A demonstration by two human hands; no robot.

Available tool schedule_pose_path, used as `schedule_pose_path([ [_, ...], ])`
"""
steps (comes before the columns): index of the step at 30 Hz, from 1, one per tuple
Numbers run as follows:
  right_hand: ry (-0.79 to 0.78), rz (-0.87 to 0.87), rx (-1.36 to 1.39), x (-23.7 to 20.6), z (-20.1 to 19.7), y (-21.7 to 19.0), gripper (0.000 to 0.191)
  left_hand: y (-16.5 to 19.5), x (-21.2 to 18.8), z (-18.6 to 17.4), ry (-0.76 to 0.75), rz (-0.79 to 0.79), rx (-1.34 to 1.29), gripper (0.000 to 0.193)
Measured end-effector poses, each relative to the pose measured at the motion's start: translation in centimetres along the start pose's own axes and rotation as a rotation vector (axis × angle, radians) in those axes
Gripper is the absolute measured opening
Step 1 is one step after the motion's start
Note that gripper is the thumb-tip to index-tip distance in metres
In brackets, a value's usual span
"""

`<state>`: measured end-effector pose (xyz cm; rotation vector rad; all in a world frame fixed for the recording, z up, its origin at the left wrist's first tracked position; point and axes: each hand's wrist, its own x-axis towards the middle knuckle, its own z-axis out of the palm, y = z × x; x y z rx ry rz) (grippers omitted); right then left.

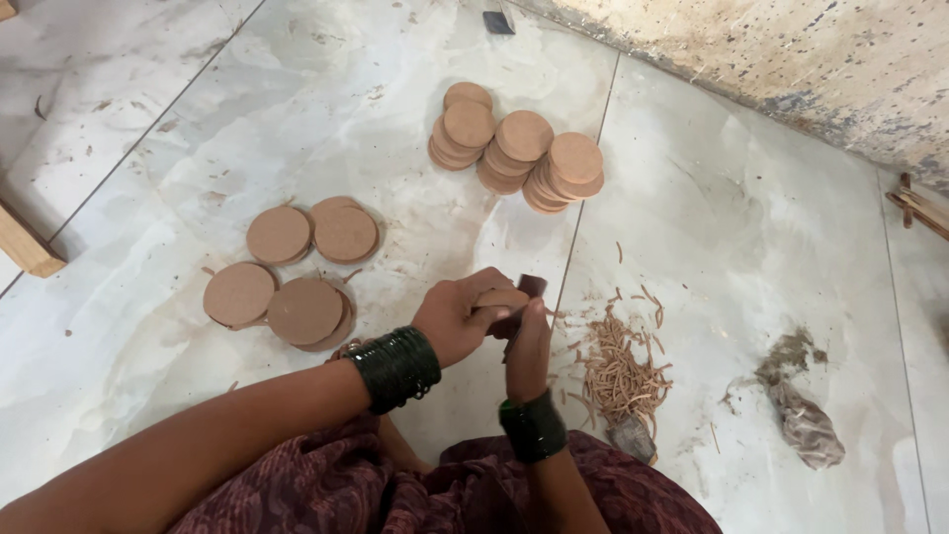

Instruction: The person sits on the floor and sands round wooden discs one at a time, holding each disc and rubbing it with a sanding block, then placing the sanded disc onto a growing pile of finished discs.

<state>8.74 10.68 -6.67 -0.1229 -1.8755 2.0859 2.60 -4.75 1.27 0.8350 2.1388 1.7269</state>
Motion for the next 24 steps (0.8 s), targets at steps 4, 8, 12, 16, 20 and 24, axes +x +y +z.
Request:
schedule_pose_path([
  [4,-0.025,0.424,0.417,1.1,-0.5,-1.2,0.064,0.0,-0.5,-0.9,-0.051,0.13,0.046,0.025],
  [8,0.093,-0.018,-0.082,-0.4,1.0,-0.5,0.066,-0.8,-0.3,-0.3,0.046,-0.041,-0.059,0.025],
  [12,0.142,0.008,-0.042,-1.2,1.9,0.3,0.064,-1.9,-0.7,-0.3,-0.011,-0.057,0.018,0.027],
  [16,-0.082,0.33,0.637,-0.5,0.7,-0.7,0.062,-2.8,-0.5,0.0,0.003,-0.041,-0.048,0.027],
  [20,0.129,0.496,0.574,-1.1,-0.1,-0.6,0.055,-3.9,0.4,0.2,0.114,-0.096,-0.412,0.037],
  [24,0.027,0.274,0.326,-2.7,-0.5,1.2,0.037,-4.7,0.4,0.2,0.127,-0.081,-0.345,0.039],
])
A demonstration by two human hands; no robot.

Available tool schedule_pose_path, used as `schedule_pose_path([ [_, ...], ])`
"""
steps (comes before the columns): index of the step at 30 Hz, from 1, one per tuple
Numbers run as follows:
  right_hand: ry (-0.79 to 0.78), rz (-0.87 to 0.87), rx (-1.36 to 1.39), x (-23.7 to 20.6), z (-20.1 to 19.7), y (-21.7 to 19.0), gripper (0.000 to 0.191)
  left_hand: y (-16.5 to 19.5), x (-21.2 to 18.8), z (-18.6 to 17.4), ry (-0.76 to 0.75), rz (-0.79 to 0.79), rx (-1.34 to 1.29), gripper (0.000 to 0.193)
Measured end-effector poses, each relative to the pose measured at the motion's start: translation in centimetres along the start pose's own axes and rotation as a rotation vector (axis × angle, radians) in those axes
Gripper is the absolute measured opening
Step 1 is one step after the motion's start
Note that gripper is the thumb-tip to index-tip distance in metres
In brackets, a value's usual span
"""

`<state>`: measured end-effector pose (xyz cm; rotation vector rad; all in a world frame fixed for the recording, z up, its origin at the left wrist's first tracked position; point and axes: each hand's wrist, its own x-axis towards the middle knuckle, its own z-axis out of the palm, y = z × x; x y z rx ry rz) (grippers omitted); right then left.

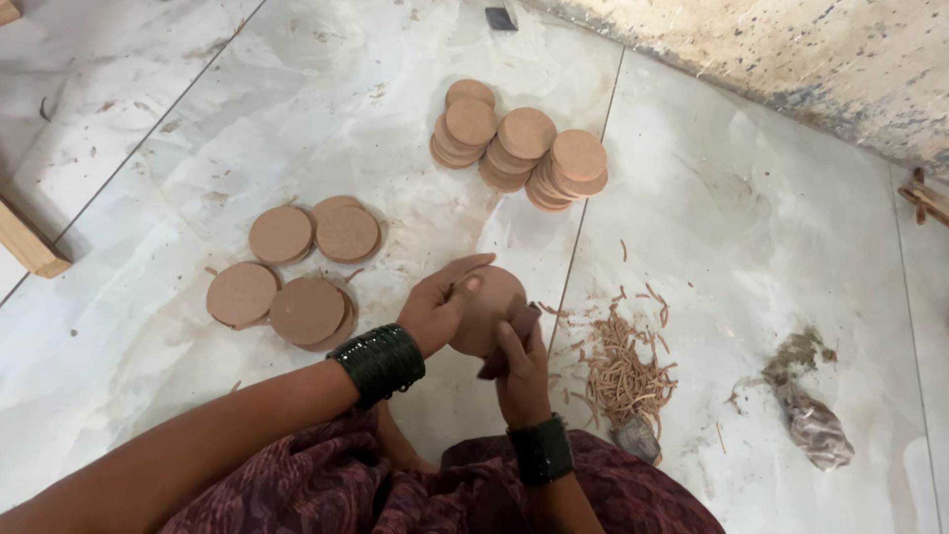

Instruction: The person sits on the floor and sands round wooden discs one at a time, holding each disc and rubbing it with a sanding block, then placing the sanded disc onto a growing pile of finished discs.

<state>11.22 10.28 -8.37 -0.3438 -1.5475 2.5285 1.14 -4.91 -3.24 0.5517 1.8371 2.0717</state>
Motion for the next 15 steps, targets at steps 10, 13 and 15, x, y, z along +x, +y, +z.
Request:
schedule_pose_path([
  [10,0.114,-0.138,-0.495,0.1,-1.1,-3.5,0.04,-0.4,-0.2,-0.2,-0.145,-0.118,0.426,0.033],
  [13,0.255,-0.217,-0.381,-0.2,0.6,-2.8,0.042,-0.7,-0.2,0.6,-0.107,-0.072,0.234,0.029],
  [15,0.316,-0.188,-0.213,0.0,0.7,-2.2,0.044,-0.9,-0.1,0.6,-0.199,-0.018,0.138,0.026],
])
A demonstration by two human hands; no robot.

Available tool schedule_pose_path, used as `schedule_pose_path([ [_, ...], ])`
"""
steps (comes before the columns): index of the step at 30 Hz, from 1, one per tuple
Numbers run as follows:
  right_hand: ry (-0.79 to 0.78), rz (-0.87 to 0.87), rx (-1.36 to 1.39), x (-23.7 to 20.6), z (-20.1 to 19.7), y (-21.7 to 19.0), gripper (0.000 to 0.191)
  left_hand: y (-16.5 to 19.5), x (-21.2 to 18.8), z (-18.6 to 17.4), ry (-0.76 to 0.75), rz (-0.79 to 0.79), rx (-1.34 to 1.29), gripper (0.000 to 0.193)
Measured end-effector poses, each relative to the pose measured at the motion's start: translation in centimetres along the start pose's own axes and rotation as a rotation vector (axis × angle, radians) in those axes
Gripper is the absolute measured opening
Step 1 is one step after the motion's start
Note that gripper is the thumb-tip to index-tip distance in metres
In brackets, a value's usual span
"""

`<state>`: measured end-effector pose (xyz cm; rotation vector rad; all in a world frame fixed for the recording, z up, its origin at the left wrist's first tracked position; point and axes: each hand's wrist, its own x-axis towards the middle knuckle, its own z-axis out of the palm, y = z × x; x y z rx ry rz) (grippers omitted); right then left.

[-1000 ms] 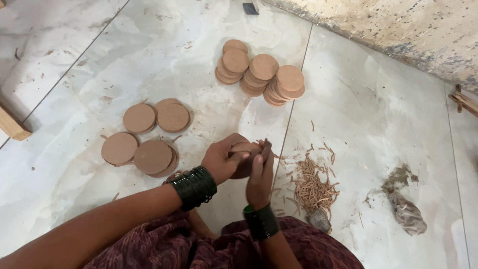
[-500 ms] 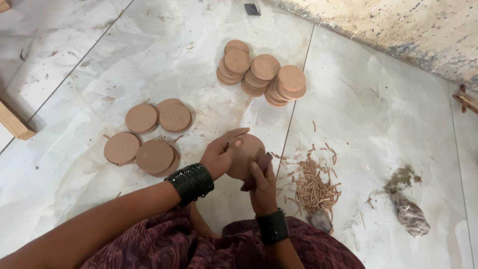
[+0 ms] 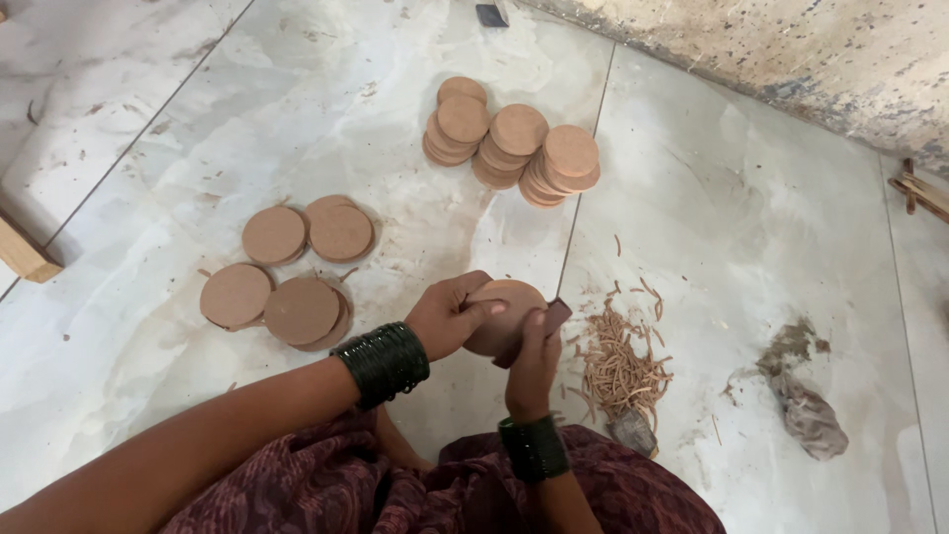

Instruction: The person sits on the floor and sands round wooden discs one at a time, holding each disc and rubbing it with a sanding block, then placing the sanded disc onto a growing pile of finished discs.

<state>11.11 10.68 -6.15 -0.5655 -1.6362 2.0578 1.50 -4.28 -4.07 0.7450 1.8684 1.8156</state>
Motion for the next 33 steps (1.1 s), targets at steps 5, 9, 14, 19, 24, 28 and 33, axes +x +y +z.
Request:
schedule_pose_path([
  [5,-0.256,0.244,0.282,1.8,-1.8,1.2,0.049,0.0,0.2,-0.4,0.01,-0.038,-0.117,0.025],
  [9,-0.089,0.122,-0.288,1.6,-1.0,1.1,0.051,1.6,-0.3,-0.1,0.159,-0.069,0.05,0.022],
  [14,-0.322,0.305,0.44,0.3,0.7,-1.4,0.068,4.1,-1.5,0.5,-0.123,0.216,0.44,0.034],
  [19,-0.449,0.36,0.7,0.7,-1.2,-3.4,0.067,3.7,-1.6,-0.7,-0.253,1.01,1.006,0.033],
  [24,-0.309,0.268,0.562,0.9,-2.3,-1.5,0.05,2.8,-1.1,-0.7,-0.273,0.919,1.32,0.056],
  [28,-0.241,0.217,0.49,0.8,-2.6,0.3,0.045,3.6,-1.0,-0.8,-0.228,0.648,1.327,0.08],
  [33,-0.198,0.167,0.419,0.9,-3.2,1.4,0.042,4.9,-1.0,-0.3,-0.388,0.387,1.26,0.112],
])
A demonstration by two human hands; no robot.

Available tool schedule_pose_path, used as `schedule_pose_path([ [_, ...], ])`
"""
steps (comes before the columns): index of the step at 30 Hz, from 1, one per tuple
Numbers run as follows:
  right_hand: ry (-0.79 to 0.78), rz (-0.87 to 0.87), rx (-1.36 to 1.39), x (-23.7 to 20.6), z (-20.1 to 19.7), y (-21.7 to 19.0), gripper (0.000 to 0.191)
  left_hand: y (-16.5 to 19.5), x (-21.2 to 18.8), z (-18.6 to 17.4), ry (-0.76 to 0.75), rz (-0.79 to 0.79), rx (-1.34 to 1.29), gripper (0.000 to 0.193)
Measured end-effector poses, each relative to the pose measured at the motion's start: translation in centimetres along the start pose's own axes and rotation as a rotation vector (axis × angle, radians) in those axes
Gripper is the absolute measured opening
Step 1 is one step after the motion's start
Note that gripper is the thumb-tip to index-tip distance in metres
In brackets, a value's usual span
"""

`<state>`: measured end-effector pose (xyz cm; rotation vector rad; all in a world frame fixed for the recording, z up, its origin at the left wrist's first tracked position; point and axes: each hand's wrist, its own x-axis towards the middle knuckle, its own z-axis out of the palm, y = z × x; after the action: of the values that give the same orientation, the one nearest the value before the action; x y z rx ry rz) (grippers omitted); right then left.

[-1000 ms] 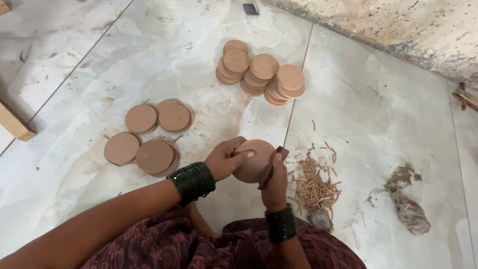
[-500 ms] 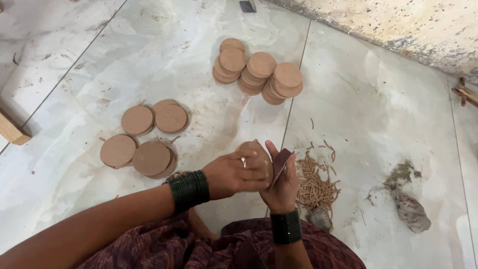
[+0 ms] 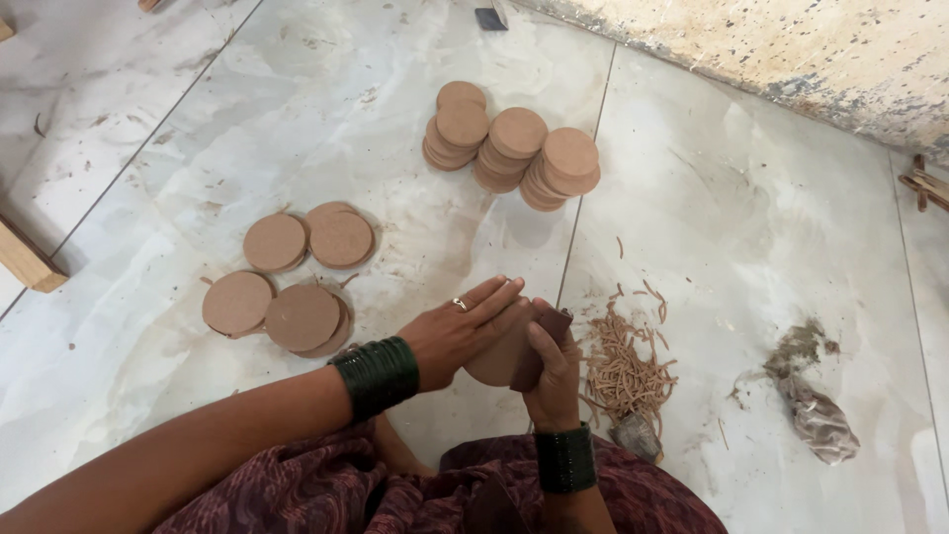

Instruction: The person sits on the floor and sands round wooden discs one at a time, holding each disc and rubbing it with a sanding block, then placing the sanded disc onto a growing pile of finished discs.

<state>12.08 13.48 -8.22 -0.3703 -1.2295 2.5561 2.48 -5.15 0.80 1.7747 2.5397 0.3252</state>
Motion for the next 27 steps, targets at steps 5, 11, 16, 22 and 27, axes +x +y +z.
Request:
schedule_pose_path([
  [5,0.02,0.122,0.047,0.7,-1.4,0.6,0.036,0.1,0.8,-0.5,-0.243,-0.029,-0.178,0.128],
  [11,0.047,0.405,0.06,1.7,-3.7,0.9,0.028,-0.7,-0.2,-0.8,-0.168,-0.019,-0.397,0.096],
  [16,-0.051,0.541,0.203,1.3,-3.9,1.5,0.026,-1.5,-0.3,-0.7,-0.101,0.091,-0.625,0.078],
  [22,-0.238,0.617,0.399,0.1,-2.8,0.5,0.024,-1.8,-0.9,-1.6,-0.193,-0.026,-0.952,0.06],
  [27,-0.204,0.538,0.308,-0.1,-2.7,0.7,0.035,-1.3,-0.8,-3.1,-0.041,0.088,-0.668,0.051],
])
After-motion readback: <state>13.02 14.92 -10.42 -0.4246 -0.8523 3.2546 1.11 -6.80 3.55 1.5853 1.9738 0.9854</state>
